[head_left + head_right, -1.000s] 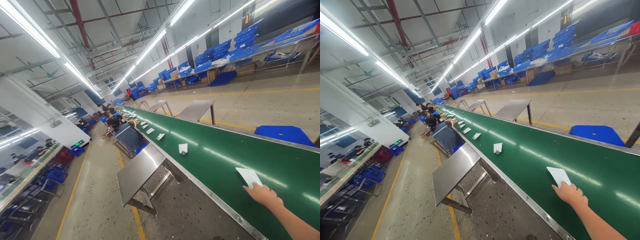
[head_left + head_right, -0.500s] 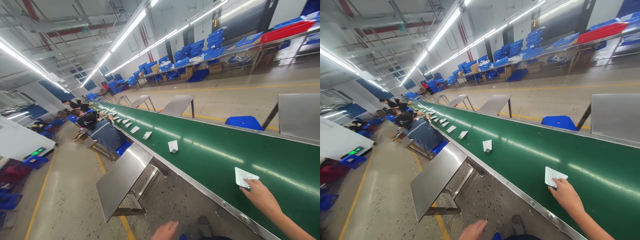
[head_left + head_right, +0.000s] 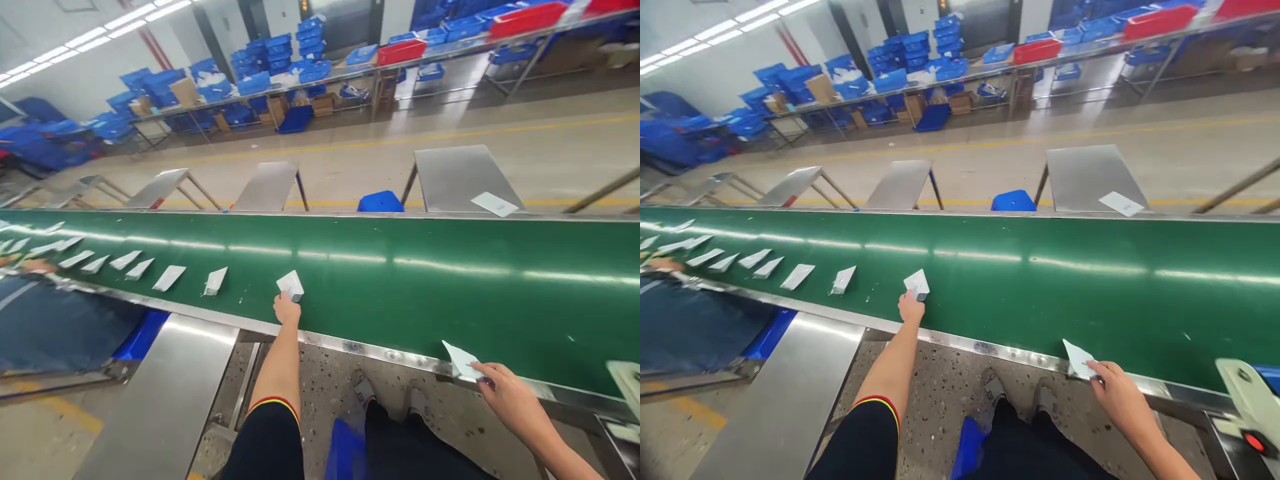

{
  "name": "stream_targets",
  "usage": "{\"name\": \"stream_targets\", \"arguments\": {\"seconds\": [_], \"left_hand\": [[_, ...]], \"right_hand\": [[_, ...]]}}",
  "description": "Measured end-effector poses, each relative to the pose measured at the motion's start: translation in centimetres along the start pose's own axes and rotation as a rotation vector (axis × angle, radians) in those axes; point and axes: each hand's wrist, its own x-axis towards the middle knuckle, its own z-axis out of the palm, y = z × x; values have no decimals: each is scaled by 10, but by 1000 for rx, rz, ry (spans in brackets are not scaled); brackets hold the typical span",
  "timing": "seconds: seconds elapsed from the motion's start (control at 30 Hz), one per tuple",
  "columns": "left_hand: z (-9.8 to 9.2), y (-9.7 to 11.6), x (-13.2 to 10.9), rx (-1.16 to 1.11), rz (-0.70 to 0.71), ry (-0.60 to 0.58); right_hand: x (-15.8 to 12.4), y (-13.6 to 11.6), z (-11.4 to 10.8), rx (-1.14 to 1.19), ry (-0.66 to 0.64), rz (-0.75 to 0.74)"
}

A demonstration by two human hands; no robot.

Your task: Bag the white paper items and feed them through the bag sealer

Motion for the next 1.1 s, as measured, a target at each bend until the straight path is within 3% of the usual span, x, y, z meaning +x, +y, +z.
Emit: {"name": "stream_targets", "arguments": {"seconds": [0.1,0.2,0.27,0.33,0.4,0.53,0.6,0.67,0.77,0.9,1.0,1.1], "left_hand": [[-2,6,16,101,144,-19],[-7,24,13,85,332,28],[-7,43,-4,28,490,34],[-2,65,-36,-62,630,-21],[7,87,-84,-166,754,-129],[26,133,-203,-324,1054,-426],[29,156,-264,-333,1256,-560],[28,179,-321,-300,1486,-675],[19,209,-406,-224,1768,-755],[7,240,-518,-196,1982,-838],[2,257,-599,-204,2080,-1029],[8,267,-675,-180,2083,-1246]], "right_hand": [[-21,-16,-22,141,54,96],[-39,-34,-44,246,136,173],[-50,-44,-57,320,144,195],[-59,-50,-68,390,140,201],[-66,-52,-78,459,143,190],[-84,-43,-100,597,50,191],[-100,-33,-116,642,22,226],[-123,-20,-135,666,73,245],[-173,9,-162,695,219,266],[-255,59,-190,752,411,356],[-313,99,-204,730,505,453],[-363,135,-211,711,573,458]]}}
